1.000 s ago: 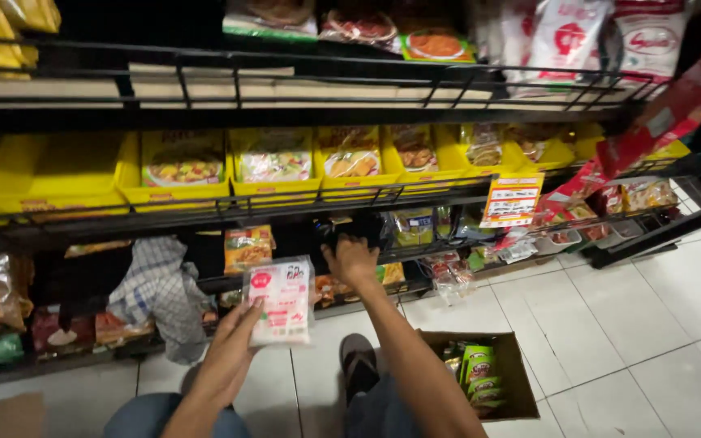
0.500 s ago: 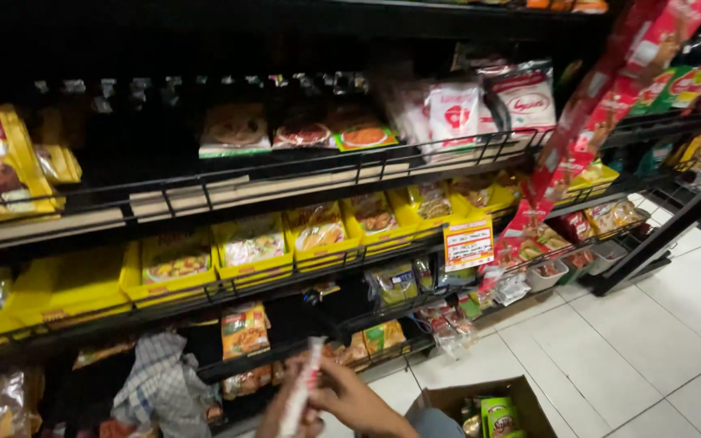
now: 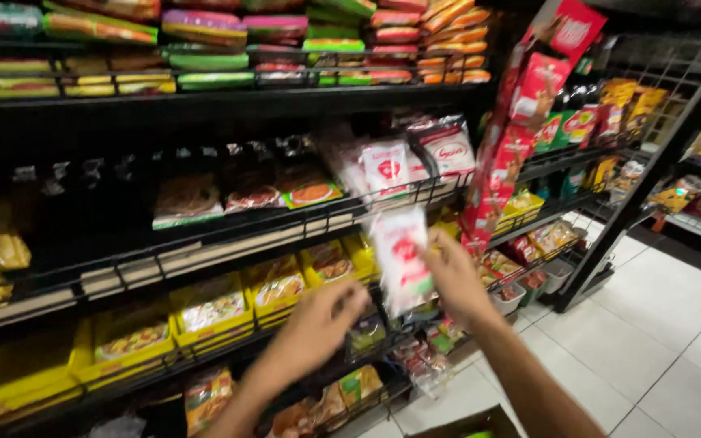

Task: Clean grocery store shelves with a cloth and scan product barcodes using a handheld scanner.

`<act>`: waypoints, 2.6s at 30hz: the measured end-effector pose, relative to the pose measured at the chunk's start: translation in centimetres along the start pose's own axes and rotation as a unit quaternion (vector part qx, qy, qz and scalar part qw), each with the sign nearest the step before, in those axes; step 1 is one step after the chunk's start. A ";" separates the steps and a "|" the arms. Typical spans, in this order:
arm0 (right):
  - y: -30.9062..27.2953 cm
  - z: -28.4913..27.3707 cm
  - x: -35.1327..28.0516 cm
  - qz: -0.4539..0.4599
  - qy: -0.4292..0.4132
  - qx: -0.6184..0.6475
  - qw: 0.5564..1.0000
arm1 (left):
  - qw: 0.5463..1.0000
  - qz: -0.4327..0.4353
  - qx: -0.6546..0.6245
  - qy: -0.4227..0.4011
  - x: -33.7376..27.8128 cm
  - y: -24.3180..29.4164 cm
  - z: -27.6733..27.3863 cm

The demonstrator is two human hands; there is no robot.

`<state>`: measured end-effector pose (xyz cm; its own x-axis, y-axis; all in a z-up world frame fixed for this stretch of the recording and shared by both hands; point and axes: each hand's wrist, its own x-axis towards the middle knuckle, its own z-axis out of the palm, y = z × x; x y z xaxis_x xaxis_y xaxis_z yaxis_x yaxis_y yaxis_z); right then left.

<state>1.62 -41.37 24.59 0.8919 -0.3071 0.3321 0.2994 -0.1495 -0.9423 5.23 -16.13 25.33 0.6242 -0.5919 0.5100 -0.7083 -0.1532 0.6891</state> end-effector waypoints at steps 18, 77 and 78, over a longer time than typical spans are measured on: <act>-4.7 -6.1 17.9 -0.130 -0.196 -0.083 0.968 | 0.954 0.038 0.288 0.078 26.5 -10.1 -0.4; -3.8 -3.9 23.4 -0.032 -0.171 -0.384 0.907 | 0.972 -0.202 0.108 0.059 26.9 -9.2 -0.4; -3.9 -3.9 23.3 -0.030 -0.165 -0.390 0.906 | 0.969 -0.209 0.116 0.059 26.8 -8.7 -0.6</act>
<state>19.95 -51.56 36.20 0.9733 0.0012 0.2296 0.1344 -0.8138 -0.5654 28.33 -30.24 33.31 0.8965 -0.3476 0.2748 -0.4313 -0.5422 0.7211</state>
